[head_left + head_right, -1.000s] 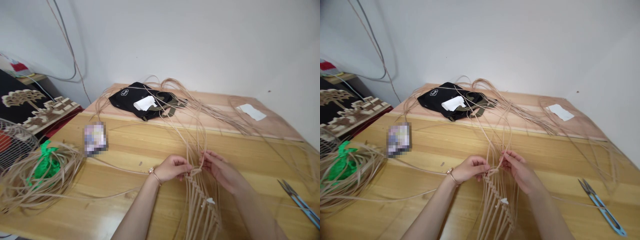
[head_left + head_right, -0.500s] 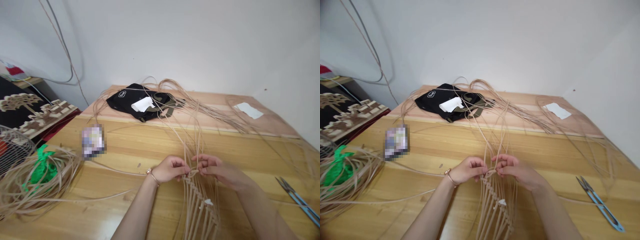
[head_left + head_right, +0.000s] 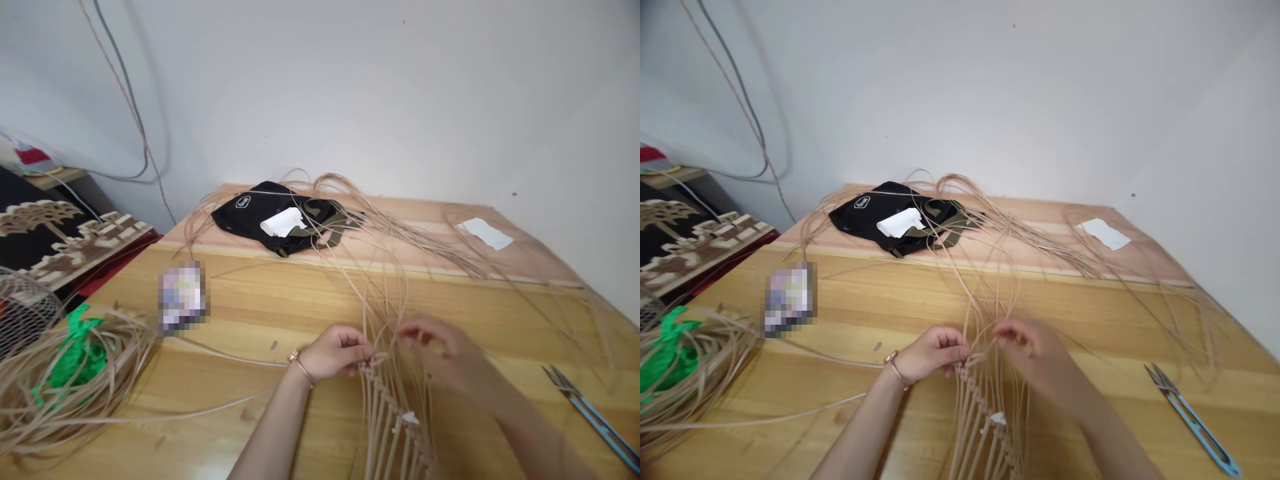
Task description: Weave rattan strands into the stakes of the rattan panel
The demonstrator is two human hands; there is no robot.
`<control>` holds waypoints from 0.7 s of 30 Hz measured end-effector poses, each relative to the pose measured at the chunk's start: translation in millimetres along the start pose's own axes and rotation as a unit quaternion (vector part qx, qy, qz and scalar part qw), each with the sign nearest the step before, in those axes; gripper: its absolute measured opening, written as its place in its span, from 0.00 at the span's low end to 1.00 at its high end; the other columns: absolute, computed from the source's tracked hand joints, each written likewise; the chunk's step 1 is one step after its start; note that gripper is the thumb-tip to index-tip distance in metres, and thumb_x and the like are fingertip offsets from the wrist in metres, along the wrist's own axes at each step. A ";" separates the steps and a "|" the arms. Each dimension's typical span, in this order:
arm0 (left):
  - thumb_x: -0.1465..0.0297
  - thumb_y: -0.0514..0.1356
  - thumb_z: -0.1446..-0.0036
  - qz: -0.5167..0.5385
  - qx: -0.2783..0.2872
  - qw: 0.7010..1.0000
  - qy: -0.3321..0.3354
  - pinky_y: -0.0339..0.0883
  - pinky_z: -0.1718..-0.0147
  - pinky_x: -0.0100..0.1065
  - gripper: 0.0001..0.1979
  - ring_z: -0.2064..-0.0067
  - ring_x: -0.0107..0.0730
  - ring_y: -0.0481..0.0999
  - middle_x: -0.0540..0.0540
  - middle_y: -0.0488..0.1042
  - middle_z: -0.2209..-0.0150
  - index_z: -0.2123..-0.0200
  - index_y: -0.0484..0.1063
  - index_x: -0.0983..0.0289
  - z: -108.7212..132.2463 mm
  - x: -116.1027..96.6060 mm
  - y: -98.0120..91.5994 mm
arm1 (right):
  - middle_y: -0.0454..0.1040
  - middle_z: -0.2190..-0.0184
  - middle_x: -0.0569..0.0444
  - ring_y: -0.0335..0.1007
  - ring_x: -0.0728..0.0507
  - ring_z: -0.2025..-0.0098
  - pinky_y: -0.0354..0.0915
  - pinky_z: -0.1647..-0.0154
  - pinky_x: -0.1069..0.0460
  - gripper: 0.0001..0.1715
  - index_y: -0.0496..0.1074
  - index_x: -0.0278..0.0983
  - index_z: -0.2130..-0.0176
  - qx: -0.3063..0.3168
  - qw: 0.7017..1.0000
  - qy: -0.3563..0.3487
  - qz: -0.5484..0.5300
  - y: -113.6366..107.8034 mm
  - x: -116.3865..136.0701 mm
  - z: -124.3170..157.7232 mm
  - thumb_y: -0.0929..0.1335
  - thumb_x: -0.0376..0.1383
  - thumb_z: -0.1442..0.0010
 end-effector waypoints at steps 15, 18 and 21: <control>0.59 0.60 0.58 0.017 -0.005 1.000 -0.012 0.54 0.83 0.22 0.18 0.82 0.15 0.61 0.48 0.65 0.79 0.76 0.65 0.70 0.4 2.4 -0.2 | 0.65 0.66 0.52 0.61 0.45 0.63 0.60 0.64 0.50 0.11 0.67 0.39 0.65 0.023 0.957 -0.211 0.197 31.4 39.8 24.1 0.61 0.27 0.48; 0.58 0.60 0.58 0.009 -0.007 1.000 -0.009 0.53 0.82 0.22 0.18 0.82 0.15 0.61 0.48 0.65 0.79 0.76 0.65 0.70 0.2 2.4 -0.3 | 0.66 0.69 0.51 0.61 0.44 0.65 0.58 0.65 0.49 0.08 0.67 0.37 0.68 -0.011 0.932 -0.253 0.259 39.2 40.8 24.5 0.61 0.27 0.48; 0.57 0.59 0.59 0.004 -0.007 1.000 -0.011 0.53 0.83 0.22 0.19 0.82 0.16 0.61 0.47 0.64 0.79 0.76 0.65 0.70 0.3 2.7 -0.5 | 0.66 0.71 0.51 0.60 0.45 0.66 0.58 0.66 0.49 0.08 0.67 0.36 0.69 -0.050 0.914 -0.285 0.284 44.5 39.7 23.2 0.61 0.27 0.49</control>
Point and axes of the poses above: each hand's wrist, its own z-axis away from the middle knuckle, its own y-axis out of the palm, x = y × z, the point moved 5 cm from there along -z, towards the middle knuckle
